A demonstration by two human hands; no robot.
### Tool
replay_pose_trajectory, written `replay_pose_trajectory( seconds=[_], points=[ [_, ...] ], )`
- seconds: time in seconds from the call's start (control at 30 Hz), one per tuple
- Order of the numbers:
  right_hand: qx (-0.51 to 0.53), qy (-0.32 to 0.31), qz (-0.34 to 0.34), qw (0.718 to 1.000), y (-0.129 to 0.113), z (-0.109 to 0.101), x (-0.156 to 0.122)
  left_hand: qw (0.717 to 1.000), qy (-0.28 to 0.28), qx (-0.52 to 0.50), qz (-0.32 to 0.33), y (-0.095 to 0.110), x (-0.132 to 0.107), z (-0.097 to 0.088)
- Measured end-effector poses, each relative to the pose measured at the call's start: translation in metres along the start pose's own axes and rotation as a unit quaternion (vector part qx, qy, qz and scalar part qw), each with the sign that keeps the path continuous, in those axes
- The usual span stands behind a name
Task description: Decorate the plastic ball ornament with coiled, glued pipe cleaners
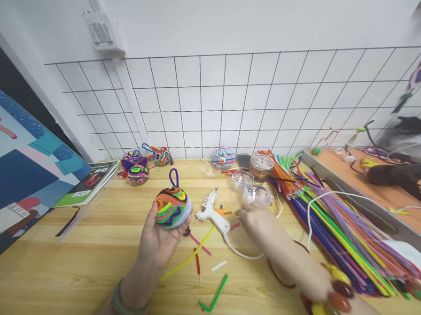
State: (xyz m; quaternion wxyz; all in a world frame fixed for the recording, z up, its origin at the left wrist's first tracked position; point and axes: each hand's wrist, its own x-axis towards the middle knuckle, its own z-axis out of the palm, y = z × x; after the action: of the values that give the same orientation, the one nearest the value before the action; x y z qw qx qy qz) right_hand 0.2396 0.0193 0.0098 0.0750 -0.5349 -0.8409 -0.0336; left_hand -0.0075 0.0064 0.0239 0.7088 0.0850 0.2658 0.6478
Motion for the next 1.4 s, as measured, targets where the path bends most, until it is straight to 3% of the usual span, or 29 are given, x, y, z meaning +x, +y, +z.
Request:
replay_pose_trajectory(
  seconds=[0.2,0.4,0.53,0.67,0.83,0.87,0.97,1.03,1.13,1.23,1.4],
  points=[
    [0.001,-0.031,-0.005,0.999,-0.007,0.029,0.041,1.000,0.005,0.008,0.003,0.001,0.001,-0.001],
    [0.015,-0.052,0.002,0.999,-0.011,0.042,0.043,1.000,-0.009,0.015,0.001,-0.001,0.001,0.000],
    [0.017,-0.047,0.056,0.997,-0.004,0.034,0.038,1.000,-0.019,0.013,0.004,-0.003,0.001,-0.002],
    [0.062,-0.035,0.099,0.993,0.004,0.011,0.029,0.999,-0.040,0.022,0.020,-0.007,0.001,-0.005],
    [0.191,-0.015,0.075,0.979,-0.017,-0.023,0.009,0.998,-0.044,0.043,0.031,-0.012,0.001,-0.009],
    [0.236,-0.010,0.065,0.970,-0.025,-0.027,0.005,0.997,-0.043,0.049,0.032,-0.014,0.001,-0.010],
    [0.469,0.020,0.045,0.882,-0.050,-0.036,-0.002,0.996,-0.049,0.070,0.037,-0.018,0.000,-0.010],
    [0.533,0.037,0.045,0.844,-0.064,-0.038,-0.003,0.995,-0.056,0.075,0.042,-0.020,-0.001,-0.009],
    [0.571,0.052,0.047,0.818,-0.079,-0.039,0.002,0.995,-0.057,0.068,0.048,-0.021,-0.005,-0.006],
    [0.552,0.067,0.049,0.830,-0.089,-0.041,0.008,0.995,-0.060,0.056,0.049,-0.020,-0.007,-0.003],
    [0.472,0.145,0.034,0.869,-0.096,-0.045,0.013,0.994,-0.075,0.047,0.060,-0.019,-0.007,-0.002]
  ],
)
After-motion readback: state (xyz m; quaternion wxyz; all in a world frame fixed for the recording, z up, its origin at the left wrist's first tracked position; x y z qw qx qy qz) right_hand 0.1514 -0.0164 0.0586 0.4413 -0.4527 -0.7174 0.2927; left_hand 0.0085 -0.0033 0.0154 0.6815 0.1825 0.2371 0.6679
